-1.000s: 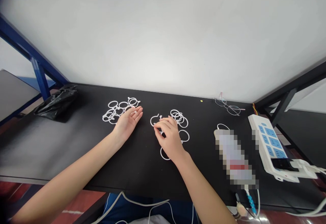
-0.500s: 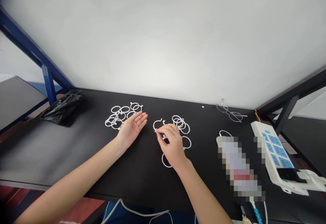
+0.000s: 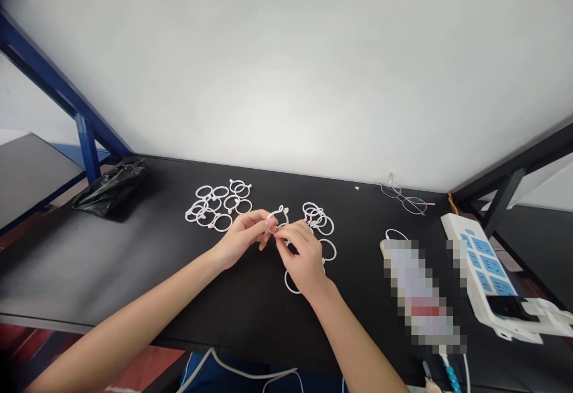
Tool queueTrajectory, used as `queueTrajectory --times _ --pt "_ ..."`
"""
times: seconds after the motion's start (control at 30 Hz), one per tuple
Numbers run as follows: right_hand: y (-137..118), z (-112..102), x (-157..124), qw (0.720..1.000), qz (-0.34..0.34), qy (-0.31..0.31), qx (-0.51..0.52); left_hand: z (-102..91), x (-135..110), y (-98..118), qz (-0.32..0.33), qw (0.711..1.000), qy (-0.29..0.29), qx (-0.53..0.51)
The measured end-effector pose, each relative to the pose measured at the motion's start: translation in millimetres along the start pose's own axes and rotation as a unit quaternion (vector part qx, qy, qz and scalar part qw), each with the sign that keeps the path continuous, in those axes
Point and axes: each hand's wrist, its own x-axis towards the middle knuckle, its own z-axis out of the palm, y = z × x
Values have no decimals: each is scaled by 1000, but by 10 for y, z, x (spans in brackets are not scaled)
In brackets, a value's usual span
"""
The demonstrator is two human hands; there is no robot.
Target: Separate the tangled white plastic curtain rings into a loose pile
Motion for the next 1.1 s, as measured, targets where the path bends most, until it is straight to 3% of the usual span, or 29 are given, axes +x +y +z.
queueTrajectory --times 0.13,0.3,0.4,0.53,0.8,1.1 --pt "10 -2 -6 1000 8 -1 -8 -27 4 -7 4 1000 -11 0" --pt "29 -28 -24 998 29 52 -34 -38 0 13 5 1000 -19 -9" --pt "32 -39 -31 995 65 76 -26 -38 1 17 6 999 -24 -20" --pt "30 -32 -42 992 114 61 -10 -44 8 2 0 998 -40 -39" --pt "13 -12 -45 997 63 22 27 -47 13 12 -30 997 -50 -47" --pt "-17 -39 -63 995 71 22 61 -56 28 -10 -34 999 -31 -24"
